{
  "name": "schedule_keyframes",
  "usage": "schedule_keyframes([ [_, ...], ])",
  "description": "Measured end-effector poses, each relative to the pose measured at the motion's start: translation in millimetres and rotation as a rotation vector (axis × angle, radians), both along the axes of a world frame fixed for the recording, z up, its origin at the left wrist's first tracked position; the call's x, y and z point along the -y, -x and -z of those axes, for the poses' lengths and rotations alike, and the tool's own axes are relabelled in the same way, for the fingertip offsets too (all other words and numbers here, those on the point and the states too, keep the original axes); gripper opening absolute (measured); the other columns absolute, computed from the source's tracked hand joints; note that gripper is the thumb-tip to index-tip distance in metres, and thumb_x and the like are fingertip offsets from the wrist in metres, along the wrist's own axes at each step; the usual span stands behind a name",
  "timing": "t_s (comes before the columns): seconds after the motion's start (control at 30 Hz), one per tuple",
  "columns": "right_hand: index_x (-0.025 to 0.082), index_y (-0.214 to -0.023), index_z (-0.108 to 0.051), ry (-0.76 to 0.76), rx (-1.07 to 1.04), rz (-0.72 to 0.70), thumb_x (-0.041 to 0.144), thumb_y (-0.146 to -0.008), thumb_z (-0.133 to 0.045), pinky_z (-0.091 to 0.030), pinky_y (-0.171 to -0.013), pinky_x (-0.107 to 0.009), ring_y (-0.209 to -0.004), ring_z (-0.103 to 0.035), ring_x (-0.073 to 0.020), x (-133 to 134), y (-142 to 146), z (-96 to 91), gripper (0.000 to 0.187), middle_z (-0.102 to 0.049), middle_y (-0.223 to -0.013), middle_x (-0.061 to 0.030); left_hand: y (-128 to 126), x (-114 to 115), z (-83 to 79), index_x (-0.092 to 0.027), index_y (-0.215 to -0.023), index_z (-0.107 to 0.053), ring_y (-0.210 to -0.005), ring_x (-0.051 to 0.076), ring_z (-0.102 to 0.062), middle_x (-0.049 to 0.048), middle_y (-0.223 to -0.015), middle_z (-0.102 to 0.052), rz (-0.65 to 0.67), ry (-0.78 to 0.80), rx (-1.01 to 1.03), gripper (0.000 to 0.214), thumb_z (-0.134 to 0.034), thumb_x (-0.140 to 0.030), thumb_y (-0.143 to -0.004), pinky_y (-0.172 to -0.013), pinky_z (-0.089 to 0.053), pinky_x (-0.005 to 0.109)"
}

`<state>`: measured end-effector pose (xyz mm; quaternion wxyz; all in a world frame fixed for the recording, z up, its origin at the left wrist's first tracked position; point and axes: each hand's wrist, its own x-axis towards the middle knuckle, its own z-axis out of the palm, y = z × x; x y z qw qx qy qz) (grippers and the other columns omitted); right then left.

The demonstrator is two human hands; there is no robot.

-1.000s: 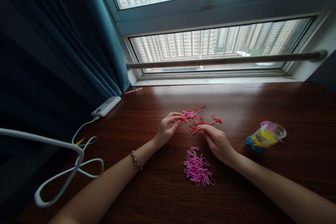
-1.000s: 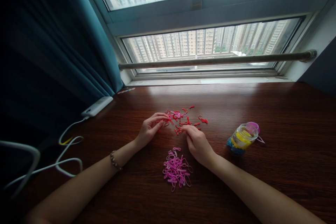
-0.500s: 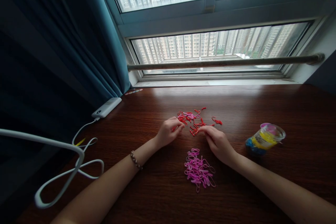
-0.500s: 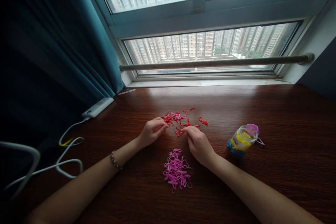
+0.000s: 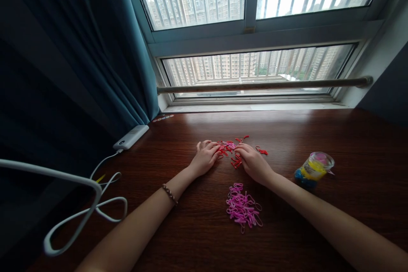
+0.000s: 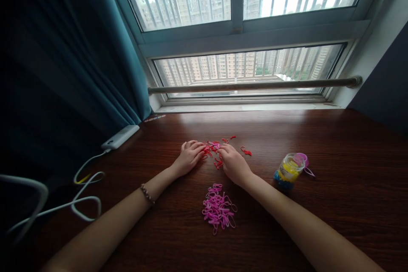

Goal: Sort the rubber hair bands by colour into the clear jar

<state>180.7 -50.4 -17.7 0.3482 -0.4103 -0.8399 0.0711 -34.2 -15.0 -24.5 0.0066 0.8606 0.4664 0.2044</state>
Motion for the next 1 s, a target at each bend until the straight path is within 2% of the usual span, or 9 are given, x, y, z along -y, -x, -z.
schedule_keyframes([
  [0.2,0.015,-0.111,-0.056,0.005,0.186,0.116,0.005,-0.079,-0.039,-0.029,-0.102,-0.041,-0.123,-0.033,-0.0219,-26,10,17.9,0.038,-0.055,-0.117,-0.0102,1,-1,1.5,-0.025,-0.108,-0.056,-0.108,0.022,-0.039,0.0052,-0.109,-0.056,-0.012,-0.016,0.017,0.031,-0.033,-0.035,-0.089,-0.098,-0.021,0.047],
  [0.33,0.015,-0.118,-0.051,0.017,0.224,0.101,0.005,-0.078,-0.039,-0.026,-0.102,-0.041,-0.124,-0.031,-0.022,-26,8,22.9,0.043,-0.054,-0.12,-0.0091,2,-1,4.2,-0.028,-0.112,-0.052,-0.116,0.024,-0.034,0.0024,-0.119,-0.053,0.002,0.014,0.015,0.031,-0.032,-0.035,-0.089,-0.099,-0.018,0.05],
  [0.43,0.013,-0.116,-0.052,0.006,0.207,0.104,0.004,-0.078,-0.038,-0.028,-0.102,-0.04,-0.123,-0.034,-0.0222,-25,7,22.2,0.042,-0.054,-0.119,-0.01,2,-1,4.8,-0.029,-0.115,-0.05,-0.118,0.024,-0.033,0.0014,-0.121,-0.052,0.017,0.041,0.02,0.032,-0.032,-0.036,-0.089,-0.099,-0.016,0.052],
  [0.53,0.012,-0.113,-0.055,-0.028,0.141,0.103,0.005,-0.078,-0.037,-0.03,-0.101,-0.038,-0.119,-0.038,-0.0217,-26,7,22.4,0.04,-0.056,-0.116,-0.0105,2,-1,3.7,-0.026,-0.113,-0.052,-0.117,0.023,-0.034,0.0024,-0.118,-0.054,0.026,0.041,0.038,0.031,-0.033,-0.034,-0.089,-0.099,-0.016,0.051],
  [0.63,0.014,-0.108,-0.058,-0.048,-0.015,0.132,0.008,-0.08,-0.039,-0.036,-0.096,-0.035,-0.109,-0.048,-0.0202,-28,6,23.0,0.035,-0.059,-0.112,-0.0097,2,-1,2.4,-0.023,-0.106,-0.057,-0.112,0.022,-0.04,0.0035,-0.111,-0.058,0.041,0.023,0.064,0.029,-0.034,-0.03,-0.089,-0.099,-0.021,0.048],
  [0.73,0.018,-0.094,-0.064,-0.033,-0.185,0.206,0.014,-0.08,-0.045,-0.043,-0.085,-0.032,-0.093,-0.057,-0.0189,-27,3,20.7,0.024,-0.064,-0.1,-0.0069,2,-4,2.9,-0.021,-0.099,-0.061,-0.104,0.02,-0.046,0.0047,-0.105,-0.06,0.045,0.004,0.111,0.027,-0.036,-0.026,-0.088,-0.097,-0.028,0.043],
  [0.83,0.02,-0.08,-0.066,-0.01,-0.257,0.287,0.02,-0.078,-0.052,-0.043,-0.079,-0.032,-0.083,-0.059,-0.0191,-26,-1,16.3,0.014,-0.067,-0.085,-0.0036,4,-7,5.6,-0.019,-0.094,-0.062,-0.101,0.019,-0.05,0.0062,-0.103,-0.061,0.024,0.006,0.173,0.025,-0.04,-0.024,-0.086,-0.094,-0.033,0.04],
  [1.0,0.021,-0.076,-0.063,0.062,-0.349,0.356,0.025,-0.076,-0.055,-0.043,-0.07,-0.029,-0.071,-0.06,-0.0173,-26,-1,13.6,0.009,-0.066,-0.075,-0.0017,5,-7,7.2,-0.024,-0.1,-0.06,-0.11,0.021,-0.047,0.0036,-0.111,-0.059,0.032,0.089,0.167,0.024,-0.04,-0.025,-0.086,-0.098,-0.026,0.048],
])
